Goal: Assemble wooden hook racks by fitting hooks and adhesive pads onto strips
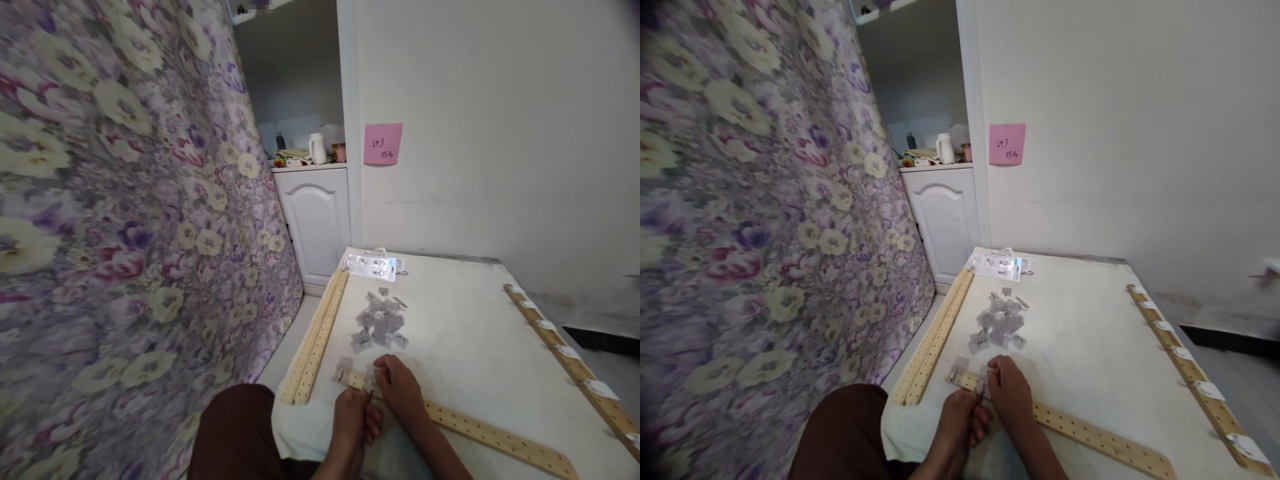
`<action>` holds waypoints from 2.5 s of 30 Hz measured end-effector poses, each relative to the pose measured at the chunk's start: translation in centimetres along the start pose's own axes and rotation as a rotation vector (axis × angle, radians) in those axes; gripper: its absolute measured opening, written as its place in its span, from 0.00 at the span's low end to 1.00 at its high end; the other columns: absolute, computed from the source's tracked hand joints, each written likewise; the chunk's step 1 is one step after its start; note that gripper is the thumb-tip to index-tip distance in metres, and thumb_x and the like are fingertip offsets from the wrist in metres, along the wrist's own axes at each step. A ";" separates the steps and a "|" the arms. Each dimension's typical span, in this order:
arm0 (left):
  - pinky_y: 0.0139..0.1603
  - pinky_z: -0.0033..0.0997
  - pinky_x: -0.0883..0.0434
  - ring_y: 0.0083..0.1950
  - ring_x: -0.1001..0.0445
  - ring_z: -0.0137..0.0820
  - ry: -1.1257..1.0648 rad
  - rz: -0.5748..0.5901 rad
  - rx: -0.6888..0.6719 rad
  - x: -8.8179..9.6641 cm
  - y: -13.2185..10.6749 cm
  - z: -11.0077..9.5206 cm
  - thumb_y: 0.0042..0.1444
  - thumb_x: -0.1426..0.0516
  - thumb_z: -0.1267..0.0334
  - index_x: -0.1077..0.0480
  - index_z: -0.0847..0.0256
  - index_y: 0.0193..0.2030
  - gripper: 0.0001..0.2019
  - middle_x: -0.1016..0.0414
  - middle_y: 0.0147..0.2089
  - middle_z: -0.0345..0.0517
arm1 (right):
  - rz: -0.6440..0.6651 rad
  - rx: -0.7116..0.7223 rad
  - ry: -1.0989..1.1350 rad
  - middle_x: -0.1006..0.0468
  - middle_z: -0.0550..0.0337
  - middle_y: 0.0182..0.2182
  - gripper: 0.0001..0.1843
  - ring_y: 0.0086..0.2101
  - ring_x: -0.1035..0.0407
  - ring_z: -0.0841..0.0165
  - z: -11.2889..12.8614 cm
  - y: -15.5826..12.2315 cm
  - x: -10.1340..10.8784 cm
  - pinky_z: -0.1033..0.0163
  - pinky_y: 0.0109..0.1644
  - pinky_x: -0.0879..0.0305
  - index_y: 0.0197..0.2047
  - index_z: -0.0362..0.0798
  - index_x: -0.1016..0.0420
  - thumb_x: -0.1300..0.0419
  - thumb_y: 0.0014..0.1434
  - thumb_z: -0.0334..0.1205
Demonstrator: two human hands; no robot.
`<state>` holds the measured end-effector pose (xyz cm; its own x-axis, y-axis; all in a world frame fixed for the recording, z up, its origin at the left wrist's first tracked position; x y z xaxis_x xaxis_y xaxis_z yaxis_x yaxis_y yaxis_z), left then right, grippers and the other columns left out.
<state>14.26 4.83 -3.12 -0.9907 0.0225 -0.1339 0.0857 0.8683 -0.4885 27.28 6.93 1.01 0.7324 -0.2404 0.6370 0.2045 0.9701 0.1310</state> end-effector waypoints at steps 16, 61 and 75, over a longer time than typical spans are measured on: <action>0.10 0.21 0.53 0.08 0.41 0.22 0.051 0.007 -0.012 -0.2 0.0 -0.1 0.48 0.47 0.56 0.38 0.61 0.23 0.11 0.31 0.13 0.39 | -0.013 0.000 -0.029 0.25 0.60 0.34 0.12 0.36 0.31 0.68 0.1 -0.1 0.2 0.65 0.41 0.40 0.38 0.50 0.30 0.51 0.53 0.34; 0.10 0.21 0.50 0.09 0.40 0.21 0.113 0.045 -0.061 -0.6 -0.2 -0.3 0.48 0.49 0.52 0.37 0.61 0.23 0.13 0.30 0.13 0.39 | 0.046 -0.082 0.031 0.27 0.62 0.31 0.12 0.32 0.32 0.69 -0.4 0.0 0.3 0.66 0.36 0.42 0.37 0.50 0.29 0.41 0.46 0.39; 0.10 0.18 0.48 0.11 0.38 0.22 0.078 0.076 -0.117 0.3 -1.2 0.0 0.52 0.51 0.52 0.45 0.57 0.30 0.11 0.30 0.17 0.35 | 0.069 -0.124 0.026 0.27 0.64 0.28 0.11 0.30 0.33 0.69 -0.9 0.4 0.1 0.67 0.35 0.42 0.35 0.50 0.29 0.40 0.44 0.40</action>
<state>13.86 3.82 -2.55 -0.9875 0.1246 -0.0965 0.1520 0.9145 -0.3750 27.99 7.33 0.43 0.7638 -0.1760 0.6210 0.2308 0.9730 -0.0082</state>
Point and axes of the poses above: each hand's wrist, its own y-axis towards the middle knuckle, its own x-axis out of the back of the hand, z = x × y, the point moved 8 cm from there along y, towards the middle knuckle
